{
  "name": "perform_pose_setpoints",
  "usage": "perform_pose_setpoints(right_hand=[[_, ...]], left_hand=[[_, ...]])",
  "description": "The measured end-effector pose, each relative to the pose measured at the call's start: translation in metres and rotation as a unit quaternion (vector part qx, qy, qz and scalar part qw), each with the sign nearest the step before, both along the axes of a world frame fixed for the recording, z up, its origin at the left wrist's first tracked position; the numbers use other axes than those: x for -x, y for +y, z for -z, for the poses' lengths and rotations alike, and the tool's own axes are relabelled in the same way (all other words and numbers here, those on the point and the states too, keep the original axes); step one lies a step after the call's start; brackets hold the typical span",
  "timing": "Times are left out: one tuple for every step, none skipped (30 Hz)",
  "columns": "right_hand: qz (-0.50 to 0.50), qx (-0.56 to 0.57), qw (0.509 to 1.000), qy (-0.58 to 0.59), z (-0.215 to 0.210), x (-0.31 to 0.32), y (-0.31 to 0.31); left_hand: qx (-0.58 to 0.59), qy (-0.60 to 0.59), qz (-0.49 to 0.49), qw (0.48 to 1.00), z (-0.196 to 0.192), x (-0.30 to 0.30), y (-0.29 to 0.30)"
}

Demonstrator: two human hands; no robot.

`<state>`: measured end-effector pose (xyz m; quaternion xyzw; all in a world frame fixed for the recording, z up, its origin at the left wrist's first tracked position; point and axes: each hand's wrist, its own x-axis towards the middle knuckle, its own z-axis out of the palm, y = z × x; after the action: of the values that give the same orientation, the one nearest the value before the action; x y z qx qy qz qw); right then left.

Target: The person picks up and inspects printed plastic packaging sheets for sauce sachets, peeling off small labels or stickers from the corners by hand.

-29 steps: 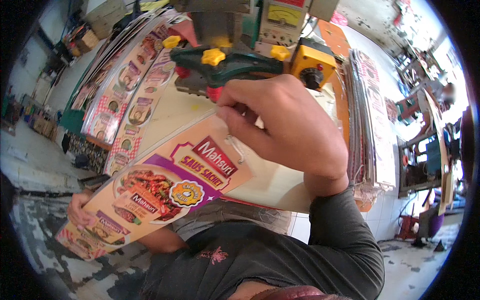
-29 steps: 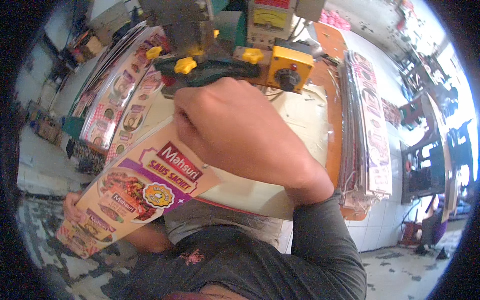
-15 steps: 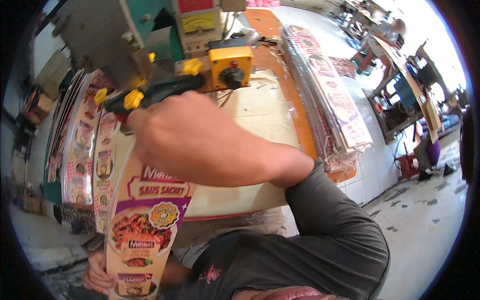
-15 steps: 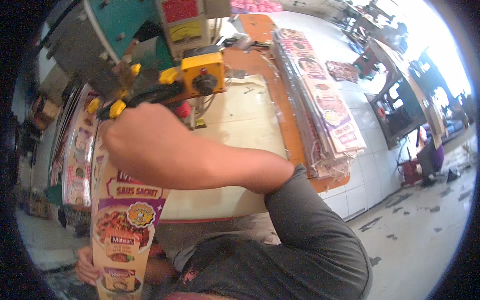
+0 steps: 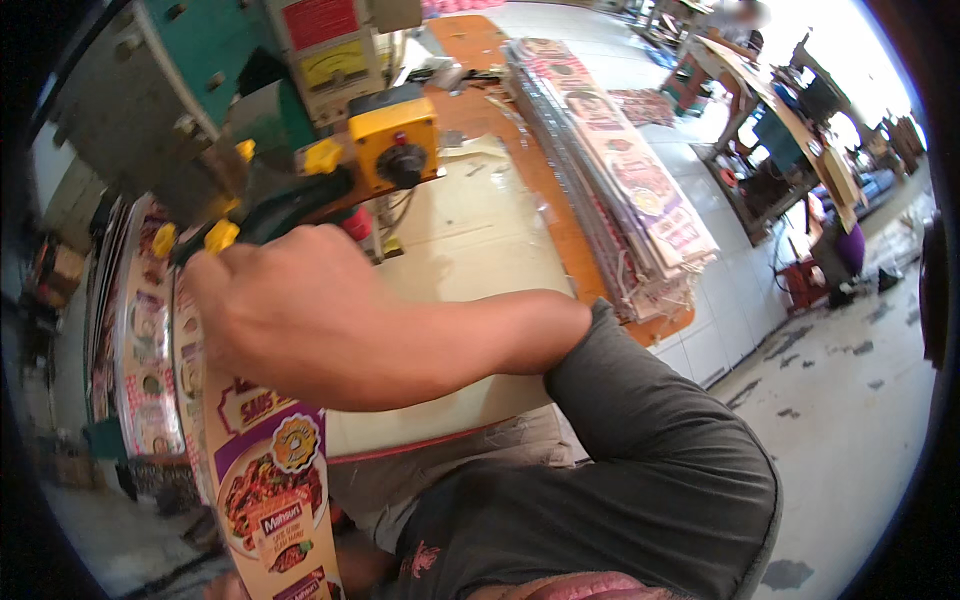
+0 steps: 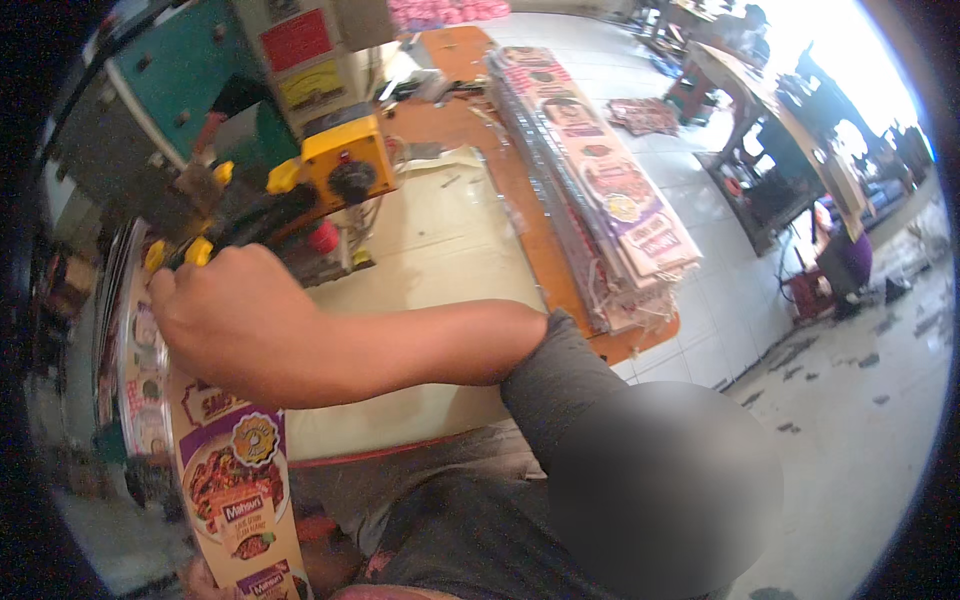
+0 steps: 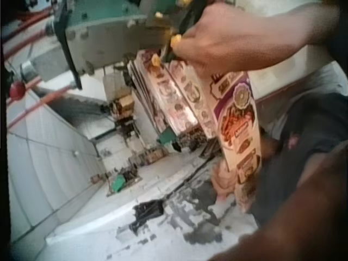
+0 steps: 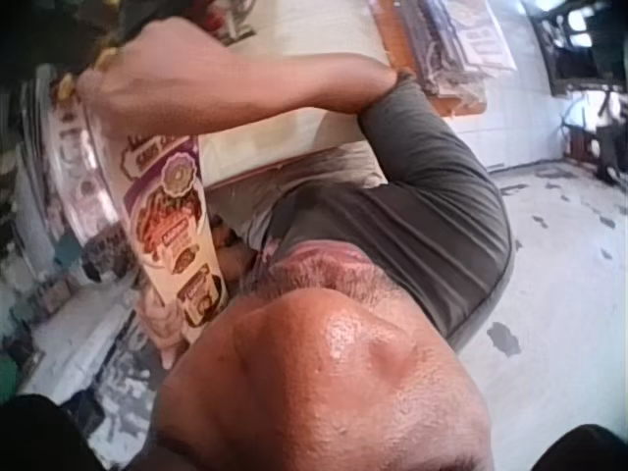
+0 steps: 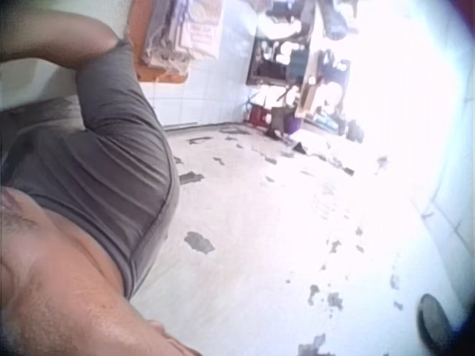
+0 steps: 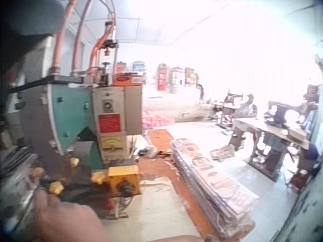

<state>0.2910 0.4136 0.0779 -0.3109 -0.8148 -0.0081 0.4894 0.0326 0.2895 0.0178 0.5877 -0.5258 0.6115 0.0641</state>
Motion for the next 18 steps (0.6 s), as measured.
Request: perform_pose_setpoints(right_hand=[[0.007,0.005,1.000,0.006,0.002,-0.003,0.001],[0.012,0.010,1.000,0.010,0.002,-0.008,0.002],[0.015,0.014,1.000,0.015,0.002,-0.011,0.003],[0.008,0.031,0.999,0.009,0.001,-0.012,0.005],[0.002,0.048,0.999,0.001,-0.001,-0.014,0.006],[-0.005,0.064,0.998,-0.008,-0.002,-0.014,0.007],[-0.010,0.052,0.999,0.006,-0.002,-0.012,0.007],[-0.003,0.040,0.999,0.013,0.001,-0.011,0.009],[0.005,0.029,0.999,0.020,0.003,-0.009,0.010],[0.009,0.024,0.999,0.031,0.002,-0.011,0.010],[0.009,0.017,0.999,0.040,0.001,-0.009,0.010],[0.012,0.011,0.999,0.050,0.001,-0.008,0.011],[0.017,0.008,0.998,0.056,0.000,-0.009,0.013],[0.018,0.008,0.998,0.053,0.000,-0.010,0.014],[0.021,0.009,0.998,0.050,0.000,-0.012,0.015],[0.017,0.008,0.999,0.047,-0.001,-0.010,0.015],[-0.005,0.016,0.998,0.062,-0.003,-0.009,0.013],[-0.008,0.016,0.998,0.063,-0.005,-0.005,0.013]], left_hand=[[0.035,0.028,0.008,0.999,0.005,-0.002,0.004],[0.069,0.053,0.013,0.996,0.008,0.000,0.005],[0.104,0.077,0.016,0.991,0.010,0.003,0.003],[0.141,0.101,0.011,0.985,0.009,0.006,-0.002],[0.177,0.122,0.008,0.977,0.007,0.009,-0.008],[0.214,0.141,0.005,0.967,0.003,0.012,-0.015],[0.260,0.118,-0.001,0.958,-0.002,0.007,-0.026],[0.303,0.088,0.007,0.949,-0.003,-0.006,-0.029],[0.345,0.058,0.016,0.937,-0.002,-0.015,-0.030],[0.338,0.065,0.026,0.939,-0.009,-0.022,-0.026],[0.330,0.069,0.034,0.941,-0.014,-0.024,-0.021],[0.323,0.073,0.043,0.943,-0.017,-0.027,-0.022],[0.356,0.032,0.049,0.933,-0.015,-0.034,-0.027],[0.357,0.033,0.051,0.932,-0.015,-0.034,-0.027],[0.359,0.036,0.054,0.931,-0.015,-0.033,-0.023],[0.359,0.035,0.051,0.931,-0.015,-0.031,-0.024],[0.342,0.064,0.042,0.936,-0.015,-0.024,-0.026],[0.341,0.068,0.028,0.937,-0.016,-0.023,-0.030]])
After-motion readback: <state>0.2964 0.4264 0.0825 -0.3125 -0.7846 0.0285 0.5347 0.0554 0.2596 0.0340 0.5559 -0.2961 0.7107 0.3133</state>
